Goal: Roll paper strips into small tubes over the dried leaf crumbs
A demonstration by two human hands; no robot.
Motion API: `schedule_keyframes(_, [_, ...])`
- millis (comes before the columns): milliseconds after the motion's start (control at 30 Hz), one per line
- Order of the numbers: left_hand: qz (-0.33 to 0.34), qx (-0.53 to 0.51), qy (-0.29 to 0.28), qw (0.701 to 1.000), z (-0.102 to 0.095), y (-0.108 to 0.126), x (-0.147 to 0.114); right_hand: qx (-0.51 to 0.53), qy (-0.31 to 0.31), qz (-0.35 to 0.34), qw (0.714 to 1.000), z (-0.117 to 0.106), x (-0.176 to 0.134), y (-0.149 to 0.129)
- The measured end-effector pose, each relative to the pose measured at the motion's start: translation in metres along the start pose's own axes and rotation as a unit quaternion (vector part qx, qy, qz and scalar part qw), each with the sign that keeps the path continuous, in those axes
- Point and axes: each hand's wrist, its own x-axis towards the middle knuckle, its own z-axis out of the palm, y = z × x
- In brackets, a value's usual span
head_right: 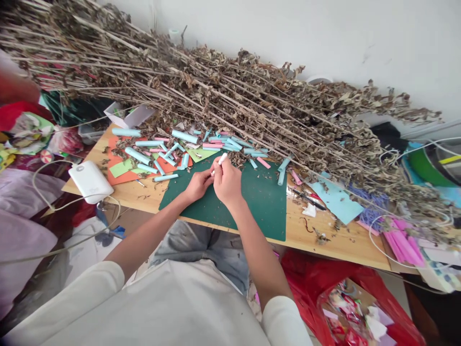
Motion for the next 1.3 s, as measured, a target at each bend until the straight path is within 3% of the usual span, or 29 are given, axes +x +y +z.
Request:
schedule_keyframes(300, [-0.001, -0.002, -0.007, 1.0, -0.001, 0.004, 0.001, -0.02, 0.015, 0.009, 1.0, 0.007, -0.01, 0.008])
schedule_keyframes(433, [-0.006, -0.002, 0.0, 1.0, -0.001, 0.003, 0.001, 0.037, 0.01, 0.024, 0.999, 0.001, -0.005, -0.001])
schedule_keyframes(533, [-0.023, -0.011, 0.003, 1.0, -0.001, 0.006, 0.0, 0.109, 0.092, 0.078, 0.987, -0.022, -0.004, -0.005])
schedule_keyframes(600, [-0.033, -0.026, -0.001, 0.999, -0.002, 0.008, 0.0, 0.079, 0.167, 0.125, 0.975, -0.042, -0.009, 0.001])
schedule_keyframes(633, [-0.036, -0.033, -0.003, 0.999, -0.002, 0.009, 0.0, 0.033, 0.172, 0.148, 0.973, -0.051, -0.014, 0.006])
schedule_keyframes(733, [-0.041, -0.04, -0.002, 0.998, -0.003, 0.011, 0.0, -0.16, 0.069, 0.21, 0.962, -0.063, -0.034, 0.025])
schedule_keyframes(833, [-0.042, -0.045, 0.009, 0.998, -0.002, 0.011, -0.001, -0.288, -0.041, 0.254, 0.923, -0.055, -0.052, 0.038])
schedule_keyframes(967, [-0.036, -0.084, 0.032, 0.995, -0.001, 0.012, -0.003, -0.352, -0.076, 0.274, 0.892, -0.038, -0.06, 0.038])
schedule_keyframes(1133, [-0.05, -0.106, 0.089, 0.989, -0.002, 0.013, -0.004, -0.329, -0.015, 0.168, 0.929, -0.019, -0.062, 0.028])
schedule_keyframes(1300, [-0.041, -0.115, 0.104, 0.987, -0.002, 0.015, -0.004, -0.279, -0.084, 0.072, 0.954, 0.001, -0.066, 0.028])
